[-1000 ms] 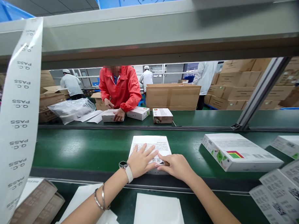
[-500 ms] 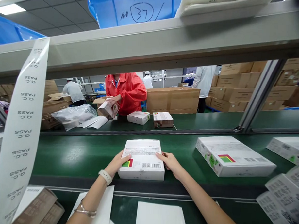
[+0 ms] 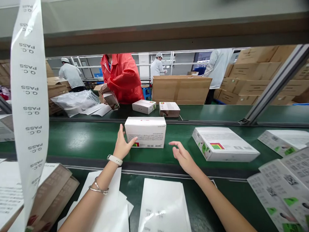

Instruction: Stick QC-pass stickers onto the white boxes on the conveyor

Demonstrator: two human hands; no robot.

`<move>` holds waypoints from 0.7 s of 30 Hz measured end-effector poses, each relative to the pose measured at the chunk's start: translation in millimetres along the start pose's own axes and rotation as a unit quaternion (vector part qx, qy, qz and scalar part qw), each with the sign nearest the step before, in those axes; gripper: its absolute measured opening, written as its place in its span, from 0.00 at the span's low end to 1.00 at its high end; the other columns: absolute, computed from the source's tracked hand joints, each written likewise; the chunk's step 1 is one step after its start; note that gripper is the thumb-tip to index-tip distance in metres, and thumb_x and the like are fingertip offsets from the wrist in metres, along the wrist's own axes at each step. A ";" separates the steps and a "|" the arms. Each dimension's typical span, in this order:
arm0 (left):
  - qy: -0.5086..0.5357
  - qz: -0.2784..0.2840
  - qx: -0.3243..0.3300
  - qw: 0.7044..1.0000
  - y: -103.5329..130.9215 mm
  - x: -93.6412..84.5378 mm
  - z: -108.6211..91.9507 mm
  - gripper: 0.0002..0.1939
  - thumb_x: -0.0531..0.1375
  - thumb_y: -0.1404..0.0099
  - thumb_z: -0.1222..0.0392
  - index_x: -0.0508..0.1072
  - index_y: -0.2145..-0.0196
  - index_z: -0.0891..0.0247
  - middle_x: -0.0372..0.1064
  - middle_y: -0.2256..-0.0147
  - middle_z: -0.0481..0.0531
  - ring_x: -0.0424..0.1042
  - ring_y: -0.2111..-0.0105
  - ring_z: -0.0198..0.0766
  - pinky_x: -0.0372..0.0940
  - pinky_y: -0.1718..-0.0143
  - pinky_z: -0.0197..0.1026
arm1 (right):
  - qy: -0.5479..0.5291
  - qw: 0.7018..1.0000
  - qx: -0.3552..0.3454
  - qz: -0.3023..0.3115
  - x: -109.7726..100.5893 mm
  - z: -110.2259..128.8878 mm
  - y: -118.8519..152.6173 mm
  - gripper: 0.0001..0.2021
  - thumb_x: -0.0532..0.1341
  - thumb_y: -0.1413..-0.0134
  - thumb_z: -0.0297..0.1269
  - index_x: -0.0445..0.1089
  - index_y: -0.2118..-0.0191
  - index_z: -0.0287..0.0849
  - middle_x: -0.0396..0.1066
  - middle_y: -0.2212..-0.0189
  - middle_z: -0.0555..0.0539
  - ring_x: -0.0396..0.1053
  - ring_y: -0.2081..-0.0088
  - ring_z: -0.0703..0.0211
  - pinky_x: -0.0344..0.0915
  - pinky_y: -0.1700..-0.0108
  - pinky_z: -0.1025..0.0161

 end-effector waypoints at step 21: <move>-0.207 0.406 0.316 0.832 173.8 105.6 -97.2 0.21 0.42 0.33 0.55 0.46 0.42 0.52 0.41 0.41 0.51 0.39 0.42 0.50 0.40 0.48 0.62 | 0.199 0.957 -0.080 0.195 75.9 36.0 105.7 0.10 0.61 0.57 0.40 0.62 0.80 0.42 0.68 0.81 0.52 0.63 0.78 0.64 0.52 0.76 0.69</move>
Point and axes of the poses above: each hand's wrist, its own y-axis away from the middle knuckle, its own x-axis out of the palm, z = x × y, the point moved 10 cm from there along -y, towards the middle knuckle
